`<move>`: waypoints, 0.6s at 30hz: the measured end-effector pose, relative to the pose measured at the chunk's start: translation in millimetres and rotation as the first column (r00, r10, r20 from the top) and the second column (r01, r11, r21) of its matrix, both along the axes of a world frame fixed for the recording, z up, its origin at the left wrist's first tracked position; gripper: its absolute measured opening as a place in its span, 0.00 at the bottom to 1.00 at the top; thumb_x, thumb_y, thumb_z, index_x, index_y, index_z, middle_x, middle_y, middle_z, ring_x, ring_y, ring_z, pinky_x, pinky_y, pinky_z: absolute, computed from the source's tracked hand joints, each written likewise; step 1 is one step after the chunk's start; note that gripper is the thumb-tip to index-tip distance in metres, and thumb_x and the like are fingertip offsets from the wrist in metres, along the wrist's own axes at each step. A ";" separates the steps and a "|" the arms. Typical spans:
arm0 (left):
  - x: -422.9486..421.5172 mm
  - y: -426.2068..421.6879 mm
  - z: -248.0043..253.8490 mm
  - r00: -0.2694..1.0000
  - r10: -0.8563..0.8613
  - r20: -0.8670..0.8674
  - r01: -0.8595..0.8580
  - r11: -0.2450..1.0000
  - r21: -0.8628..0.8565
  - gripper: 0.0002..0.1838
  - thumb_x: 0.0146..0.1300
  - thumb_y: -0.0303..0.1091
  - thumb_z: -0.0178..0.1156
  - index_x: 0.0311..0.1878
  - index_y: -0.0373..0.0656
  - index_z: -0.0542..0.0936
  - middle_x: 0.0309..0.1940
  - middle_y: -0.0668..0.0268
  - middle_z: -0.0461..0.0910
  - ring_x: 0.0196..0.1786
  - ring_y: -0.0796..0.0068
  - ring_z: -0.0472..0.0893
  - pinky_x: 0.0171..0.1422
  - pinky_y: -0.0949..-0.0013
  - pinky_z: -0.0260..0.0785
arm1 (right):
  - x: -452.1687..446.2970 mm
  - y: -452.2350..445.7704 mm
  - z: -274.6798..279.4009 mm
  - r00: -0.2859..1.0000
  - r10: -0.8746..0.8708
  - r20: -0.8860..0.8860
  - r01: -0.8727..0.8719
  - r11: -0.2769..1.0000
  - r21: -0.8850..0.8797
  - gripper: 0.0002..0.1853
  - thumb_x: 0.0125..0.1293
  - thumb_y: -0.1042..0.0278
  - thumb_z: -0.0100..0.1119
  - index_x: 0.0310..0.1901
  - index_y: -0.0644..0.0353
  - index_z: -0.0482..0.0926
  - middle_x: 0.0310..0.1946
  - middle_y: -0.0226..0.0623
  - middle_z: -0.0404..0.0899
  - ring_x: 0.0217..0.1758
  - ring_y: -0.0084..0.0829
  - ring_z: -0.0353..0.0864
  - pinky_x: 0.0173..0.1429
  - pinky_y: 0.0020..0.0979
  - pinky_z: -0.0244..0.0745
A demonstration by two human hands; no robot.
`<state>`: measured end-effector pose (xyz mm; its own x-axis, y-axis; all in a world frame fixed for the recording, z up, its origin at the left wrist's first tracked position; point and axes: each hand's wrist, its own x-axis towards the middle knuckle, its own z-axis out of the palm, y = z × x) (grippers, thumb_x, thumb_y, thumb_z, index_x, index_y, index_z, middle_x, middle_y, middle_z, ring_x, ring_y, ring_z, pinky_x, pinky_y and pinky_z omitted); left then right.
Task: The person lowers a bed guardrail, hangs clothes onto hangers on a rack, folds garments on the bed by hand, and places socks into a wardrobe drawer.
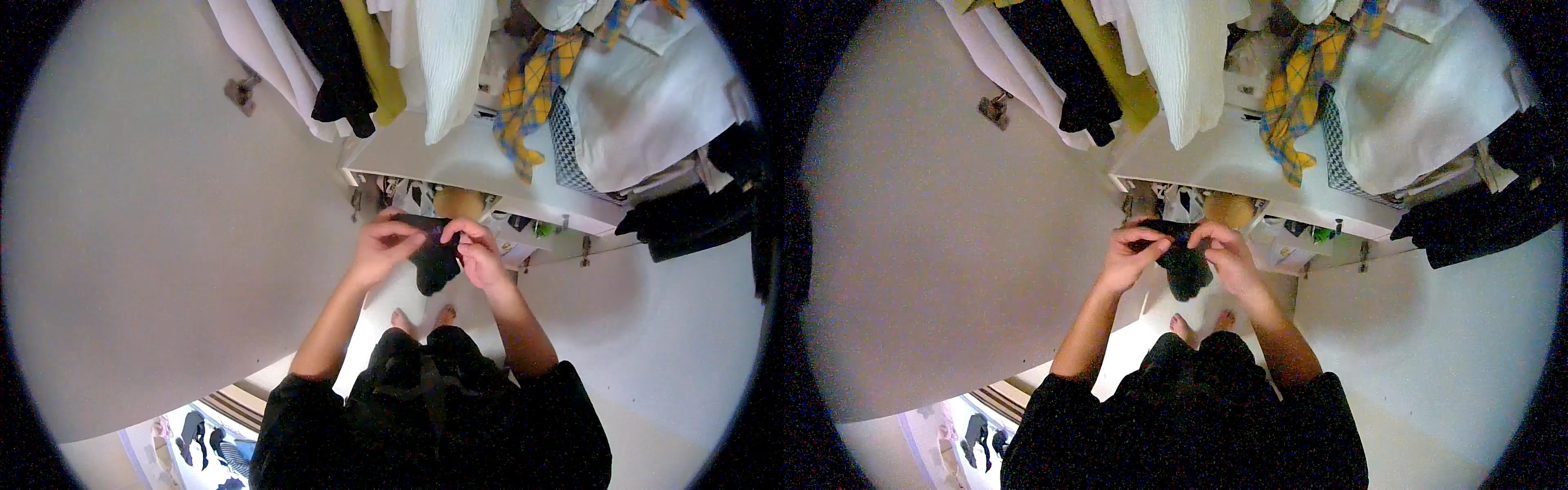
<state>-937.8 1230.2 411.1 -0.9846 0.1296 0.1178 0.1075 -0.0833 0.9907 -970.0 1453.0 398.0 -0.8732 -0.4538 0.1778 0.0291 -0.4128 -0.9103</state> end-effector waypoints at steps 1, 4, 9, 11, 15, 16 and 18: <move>1.7 3.0 13.7 0.999 0.037 -0.040 -0.040 0.996 -0.075 0.10 0.61 0.21 0.66 0.46 0.39 0.87 0.46 0.65 0.78 0.48 0.74 0.81 0.52 0.72 0.76 | -1.2 1.7 -2.8 0.994 0.081 0.078 -0.076 0.995 -0.064 0.10 0.62 0.75 0.61 0.45 0.64 0.81 0.49 0.35 0.79 0.52 0.26 0.77 0.54 0.26 0.73; 5.1 14.3 24.9 0.987 0.155 0.039 -0.154 0.988 -0.007 0.14 0.57 0.20 0.70 0.48 0.37 0.87 0.47 0.66 0.79 0.49 0.73 0.79 0.55 0.68 0.74 | 13.9 -20.4 18.4 0.952 -0.223 0.211 0.204 0.973 0.106 0.14 0.63 0.77 0.64 0.51 0.63 0.80 0.49 0.36 0.79 0.54 0.26 0.78 0.58 0.27 0.73; 2.7 7.2 7.4 0.988 0.133 -0.083 -0.139 0.987 -0.081 0.30 0.56 0.19 0.69 0.64 0.41 0.77 0.53 0.64 0.77 0.57 0.68 0.78 0.62 0.65 0.72 | 10.2 -16.6 -1.5 0.953 -0.134 0.272 0.101 0.986 0.133 0.15 0.62 0.80 0.64 0.52 0.62 0.80 0.50 0.37 0.80 0.54 0.28 0.79 0.59 0.29 0.75; -2.5 -10.6 -12.0 0.939 -0.077 -0.334 -0.069 0.912 -0.404 0.36 0.57 0.20 0.68 0.70 0.44 0.71 0.52 0.65 0.76 0.59 0.68 0.78 0.61 0.66 0.74 | 9.5 -16.2 -6.7 0.975 -0.129 0.181 0.116 0.990 0.085 0.13 0.62 0.83 0.62 0.48 0.62 0.81 0.50 0.37 0.81 0.55 0.28 0.79 0.61 0.30 0.74; 6.2 -1.0 5.9 0.976 -0.216 0.005 0.207 0.943 0.259 0.35 0.60 0.25 0.67 0.72 0.40 0.69 0.65 0.59 0.74 0.69 0.65 0.72 0.72 0.64 0.65 | 8.5 -22.1 -6.9 0.976 -0.215 0.037 0.213 0.975 0.065 0.11 0.58 0.88 0.57 0.38 0.61 0.83 0.47 0.37 0.80 0.55 0.33 0.78 0.63 0.33 0.72; 12.7 5.0 12.9 0.948 -0.288 0.135 0.176 0.828 0.533 0.33 0.61 0.27 0.67 0.70 0.39 0.71 0.64 0.59 0.74 0.69 0.66 0.72 0.71 0.64 0.66 | 7.4 -22.5 -5.6 0.964 -0.255 -0.075 0.263 0.955 0.134 0.12 0.57 0.89 0.56 0.36 0.61 0.83 0.47 0.37 0.80 0.55 0.34 0.78 0.63 0.33 0.72; 16.0 14.1 10.9 0.897 -0.326 0.299 0.067 0.769 0.636 0.30 0.62 0.29 0.68 0.68 0.38 0.73 0.62 0.61 0.76 0.66 0.68 0.74 0.69 0.66 0.67 | 7.7 -23.6 -2.0 0.925 -0.298 -0.236 0.348 0.915 0.206 0.14 0.53 0.91 0.53 0.32 0.61 0.82 0.46 0.37 0.80 0.54 0.34 0.78 0.62 0.33 0.71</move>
